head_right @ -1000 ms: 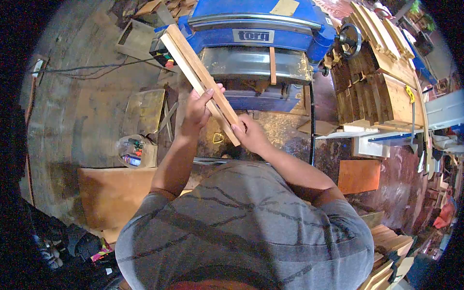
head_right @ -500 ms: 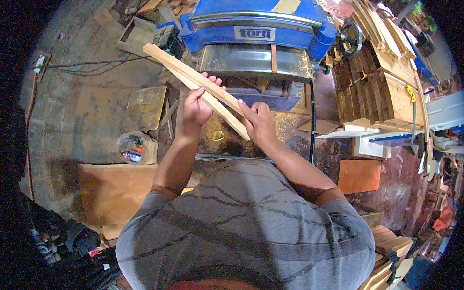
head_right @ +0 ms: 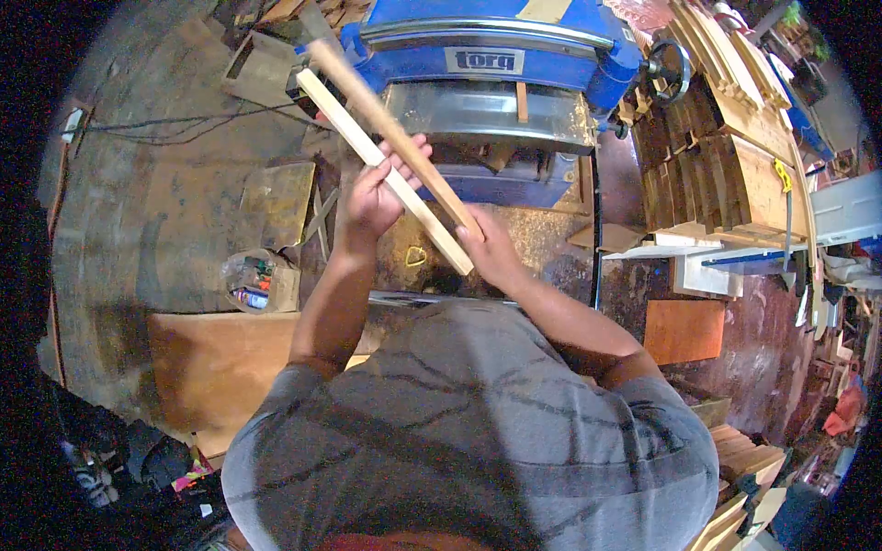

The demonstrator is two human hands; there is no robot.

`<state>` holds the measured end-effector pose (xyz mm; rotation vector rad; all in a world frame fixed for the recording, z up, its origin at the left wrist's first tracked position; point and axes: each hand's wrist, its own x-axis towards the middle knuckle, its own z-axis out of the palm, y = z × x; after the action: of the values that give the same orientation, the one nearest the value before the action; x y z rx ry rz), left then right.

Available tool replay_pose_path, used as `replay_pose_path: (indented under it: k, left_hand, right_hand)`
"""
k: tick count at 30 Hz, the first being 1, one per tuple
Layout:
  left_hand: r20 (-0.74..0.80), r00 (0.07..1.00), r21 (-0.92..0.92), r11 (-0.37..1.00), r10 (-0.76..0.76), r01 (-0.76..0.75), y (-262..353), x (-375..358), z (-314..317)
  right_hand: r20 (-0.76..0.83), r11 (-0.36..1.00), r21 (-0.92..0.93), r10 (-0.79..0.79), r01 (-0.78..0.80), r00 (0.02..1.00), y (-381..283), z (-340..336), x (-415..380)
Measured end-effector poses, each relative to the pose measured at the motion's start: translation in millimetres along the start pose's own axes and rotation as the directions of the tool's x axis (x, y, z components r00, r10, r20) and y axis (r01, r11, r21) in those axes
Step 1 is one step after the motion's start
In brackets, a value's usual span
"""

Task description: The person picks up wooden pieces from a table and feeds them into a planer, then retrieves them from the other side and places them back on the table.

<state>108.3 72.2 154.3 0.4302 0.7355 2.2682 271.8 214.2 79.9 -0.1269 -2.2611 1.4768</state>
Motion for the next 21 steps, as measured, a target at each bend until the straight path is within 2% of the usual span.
replay_pose_path:
  k: [1, 2, 4, 5, 7, 8, 9, 10, 12, 14, 16, 18, 20, 21]
  left_hand:
    - [0.002, 0.999, 0.150, 0.988, -0.035, 0.034, -2, 3, -13]
    - [-0.120, 0.990, 0.229, 0.969, -0.069, 0.095, -3, 0, -14]
    - [-0.241, 0.964, 0.285, 0.940, -0.116, 0.185, -1, -10, -22]
    - [-0.267, 0.953, 0.298, 0.928, -0.145, 0.225, -1, -14, -33]
    - [-0.285, 0.942, 0.261, 0.932, -0.175, 0.252, -9, -19, -46]
    - [-0.306, 0.931, 0.226, 0.935, -0.200, 0.275, -12, -21, -48]
    - [-0.374, 0.891, 0.098, 0.944, -0.257, 0.314, -12, -23, -39]
    - [-0.378, 0.889, 0.095, 0.944, -0.259, 0.316, -15, -22, -34]
    - [-0.396, 0.876, -0.059, 0.960, -0.275, 0.275, -18, -25, -29]
    - [-0.412, 0.856, -0.102, 0.950, -0.311, 0.295, -19, -30, -33]
    - [-0.325, 0.893, -0.165, 0.948, -0.312, 0.272, -27, -42, -44]
    - [-0.305, 0.909, -0.137, 0.957, -0.285, 0.254, -24, -47, -42]
    - [-0.362, 0.913, 0.070, 0.971, -0.189, 0.229, -21, -46, -40]
    - [-0.343, 0.927, 0.093, 0.976, -0.153, 0.196, -20, -45, -42]
  right_hand:
    - [0.037, 0.961, 0.215, 0.172, -0.176, 0.984, 15, 6, -9]
    - [0.132, 0.856, 0.367, 0.339, -0.364, 0.931, 18, 6, -17]
    - [0.183, 0.723, 0.516, 0.431, -0.460, 0.883, 32, 7, -32]
    - [0.180, 0.722, 0.513, 0.438, -0.464, 0.881, 43, 7, -37]
    - [0.241, 0.494, 0.602, 0.636, -0.627, 0.733, 68, 4, -46]
    - [0.238, 0.496, 0.602, 0.637, -0.626, 0.733, 81, 3, -48]
    - [0.230, 0.488, 0.592, 0.660, -0.642, 0.715, 90, 2, -48]
    - [0.226, 0.476, 0.582, 0.684, -0.660, 0.693, 99, 3, -50]
    - [0.238, 0.419, 0.593, 0.725, -0.687, 0.647, 101, 6, -43]
    - [0.248, 0.327, 0.668, 0.749, -0.669, 0.615, 102, 8, -33]
    - [0.262, 0.285, 0.700, 0.751, -0.655, 0.606, 102, 12, -26]
    - [0.242, 0.268, 0.688, 0.791, -0.675, 0.561, 104, 11, -23]
    - [0.195, 0.312, 0.689, 0.789, -0.654, 0.582, 103, 16, -15]
    - [0.169, 0.324, 0.684, 0.801, -0.653, 0.574, 102, 17, -9]
